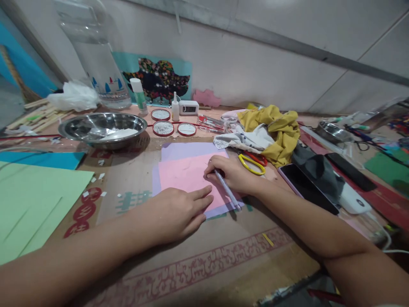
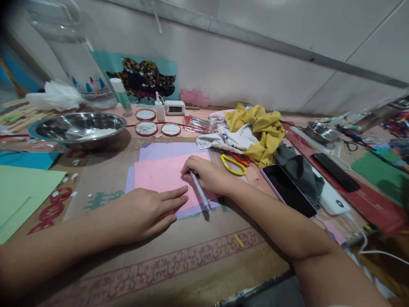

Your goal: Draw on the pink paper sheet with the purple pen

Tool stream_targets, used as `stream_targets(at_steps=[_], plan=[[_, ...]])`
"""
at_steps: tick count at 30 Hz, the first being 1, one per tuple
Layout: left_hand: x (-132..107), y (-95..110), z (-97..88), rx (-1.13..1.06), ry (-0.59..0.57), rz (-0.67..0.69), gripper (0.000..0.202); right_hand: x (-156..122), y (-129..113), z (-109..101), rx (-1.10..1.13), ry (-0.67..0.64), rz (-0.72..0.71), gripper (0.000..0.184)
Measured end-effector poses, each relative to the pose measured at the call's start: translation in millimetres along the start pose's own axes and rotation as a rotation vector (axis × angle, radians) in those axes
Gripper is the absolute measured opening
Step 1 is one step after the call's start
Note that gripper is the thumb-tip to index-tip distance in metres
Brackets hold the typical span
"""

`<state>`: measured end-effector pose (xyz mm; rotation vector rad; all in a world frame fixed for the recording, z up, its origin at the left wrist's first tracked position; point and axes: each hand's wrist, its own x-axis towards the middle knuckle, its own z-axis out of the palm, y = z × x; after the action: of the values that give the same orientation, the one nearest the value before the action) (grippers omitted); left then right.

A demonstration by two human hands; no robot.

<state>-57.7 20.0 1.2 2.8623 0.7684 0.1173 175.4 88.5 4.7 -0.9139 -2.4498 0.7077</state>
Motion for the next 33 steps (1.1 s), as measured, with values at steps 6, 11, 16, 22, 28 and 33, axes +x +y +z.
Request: stream_targets(at_steps=[6, 11, 16, 22, 28, 33], plan=[[-0.9, -0.3, 0.9, -0.006, 0.005, -0.006, 0.045, -1.5, 0.6, 0.9, 0.069, -0.134, 0.033, 0.004], [-0.9, 0.0, 0.7, -0.008, 0.002, -0.007, 0.045, 0.8, 14.5, 10.4, -0.057, 0.177, -0.034, 0.005], [-0.9, -0.4, -0.5, -0.014, 0.005, -0.005, 0.045, 1.7, 22.8, 0.1, 0.080, 0.496, 0.209, 0.014], [-0.5, -0.3, -0.4, -0.038, 0.009, -0.013, 0.044, 2.9, -8.0, 11.3, 0.917, 0.137, 0.393, 0.053], [-0.7, -0.7, 0.5, -0.030, 0.011, -0.004, 0.044, 6.2, -7.5, 22.6, 1.059, 0.168, 0.311, 0.045], [-0.4, -0.4, -0.8, -0.027, 0.009, -0.009, 0.044, 0.0, -1.3, 18.2, 0.799, 0.351, 0.289, 0.039]])
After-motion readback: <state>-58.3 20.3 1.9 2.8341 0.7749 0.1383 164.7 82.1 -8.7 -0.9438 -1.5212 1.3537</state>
